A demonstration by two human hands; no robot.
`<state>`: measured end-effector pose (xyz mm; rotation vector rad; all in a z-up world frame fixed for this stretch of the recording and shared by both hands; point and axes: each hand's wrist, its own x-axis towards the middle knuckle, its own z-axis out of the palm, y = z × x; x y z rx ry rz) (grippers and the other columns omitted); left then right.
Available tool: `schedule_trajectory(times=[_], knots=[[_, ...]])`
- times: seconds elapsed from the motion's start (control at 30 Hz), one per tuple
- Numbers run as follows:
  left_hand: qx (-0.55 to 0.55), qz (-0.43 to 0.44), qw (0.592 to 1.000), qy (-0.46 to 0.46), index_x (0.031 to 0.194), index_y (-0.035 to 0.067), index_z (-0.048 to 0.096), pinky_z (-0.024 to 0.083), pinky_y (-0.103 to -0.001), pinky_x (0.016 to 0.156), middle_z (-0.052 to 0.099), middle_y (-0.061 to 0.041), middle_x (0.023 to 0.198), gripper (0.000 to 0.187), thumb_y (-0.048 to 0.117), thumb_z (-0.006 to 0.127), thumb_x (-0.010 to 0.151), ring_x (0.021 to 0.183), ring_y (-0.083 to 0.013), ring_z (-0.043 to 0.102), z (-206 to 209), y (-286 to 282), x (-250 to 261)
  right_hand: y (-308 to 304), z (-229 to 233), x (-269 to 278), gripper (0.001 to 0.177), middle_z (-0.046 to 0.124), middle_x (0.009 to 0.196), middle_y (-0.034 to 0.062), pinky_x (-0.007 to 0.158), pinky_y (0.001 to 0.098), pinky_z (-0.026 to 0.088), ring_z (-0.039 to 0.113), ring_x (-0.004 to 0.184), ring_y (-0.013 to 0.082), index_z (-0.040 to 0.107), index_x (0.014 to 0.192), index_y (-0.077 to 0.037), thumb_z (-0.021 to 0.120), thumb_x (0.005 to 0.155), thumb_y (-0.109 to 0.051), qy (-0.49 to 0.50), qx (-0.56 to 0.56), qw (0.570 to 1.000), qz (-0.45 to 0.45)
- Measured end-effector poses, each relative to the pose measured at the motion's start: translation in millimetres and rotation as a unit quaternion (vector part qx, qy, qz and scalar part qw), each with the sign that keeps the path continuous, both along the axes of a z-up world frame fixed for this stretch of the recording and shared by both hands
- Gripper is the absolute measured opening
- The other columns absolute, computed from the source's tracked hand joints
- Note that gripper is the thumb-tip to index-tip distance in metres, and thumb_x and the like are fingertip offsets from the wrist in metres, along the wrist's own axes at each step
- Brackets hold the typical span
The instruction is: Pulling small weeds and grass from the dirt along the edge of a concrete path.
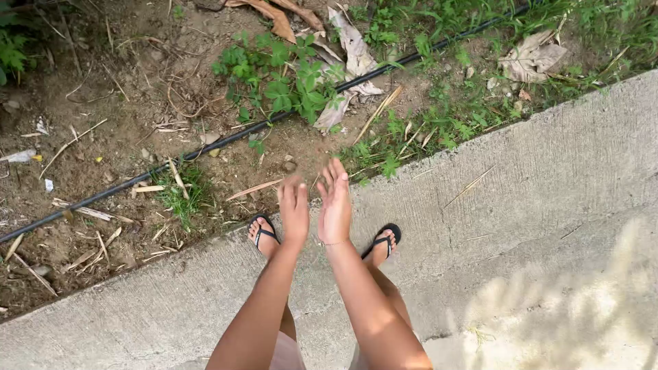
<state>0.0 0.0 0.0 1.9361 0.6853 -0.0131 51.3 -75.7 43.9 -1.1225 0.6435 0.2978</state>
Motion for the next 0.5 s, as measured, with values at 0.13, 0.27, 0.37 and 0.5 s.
schedule_trajectory(times=[0.13, 0.27, 0.37, 0.5], knots=[[-0.027, 0.006, 0.99, 0.136, 0.125, 0.009, 0.065, 0.054, -0.035, 0.076, 0.054, -0.017, 0.12, 0.04, 0.006, 0.067, 0.085, 0.083, -0.0225, 0.059, 2.7, -54.1, 0.5, -83.4, -25.5, 9.8, 0.054, 0.047, 0.157, 0.012, 0.115, 0.0397, 0.037, 0.045, 0.144, 0.0254, 0.046, 0.151, -0.006, 0.039, 0.11, -0.039, -0.019, -0.092, 0.995, 0.02], [-0.097, 0.011, 0.982, 0.162, 0.12, 0.01, 0.071, 0.048, -0.029, 0.067, 0.06, -0.01, 0.095, 0.032, -0.003, 0.067, 0.092, 0.071, -0.0147, 0.056, -22.2, -126.1, -42.4, -198.7, -50.4, -23.6, 0.034, 0.064, 0.133, 0.0099, 0.108, 0.0316, 0.044, 0.059, 0.124, 0.0203, 0.063, 0.131, -0.004, 0.047, 0.11, -0.025, -0.034, -0.267, 0.96, 0.075], [-0.18, 0.029, 0.982, 0.049, 0.119, 0.006, 0.07, 0.047, -0.026, 0.078, 0.067, -0.005, 0.099, 0.021, 0.001, 0.065, 0.1, 0.085, -0.0106, 0.058, -103.4, -165.3, -40.8, -281.4, -113.2, 1.6, 0.026, 0.07, 0.119, 0.0091, 0.101, 0.0311, 0.047, 0.063, 0.112, 0.0195, 0.069, 0.119, -0.003, 0.051, 0.108, -0.018, -0.071, -0.349, 0.931, 0.083], [-0.333, 0.156, 0.922, 0.12, 0.114, 0.003, 0.069, 0.052, -0.025, 0.076, 0.072, -0.001, 0.102, 0.019, 0.008, 0.054, 0.104, 0.085, -0.0099, 0.066, -122.8, -202.3, -59.2, -341.8, -158.2, -7.4, 0.021, 0.072, 0.111, 0.0079, 0.093, 0.0336, 0.05, 0.066, 0.101, 0.021, 0.071, 0.11, -0.004, 0.054, 0.105, -0.014, 0.005, -0.425, 0.898, 0.109]])
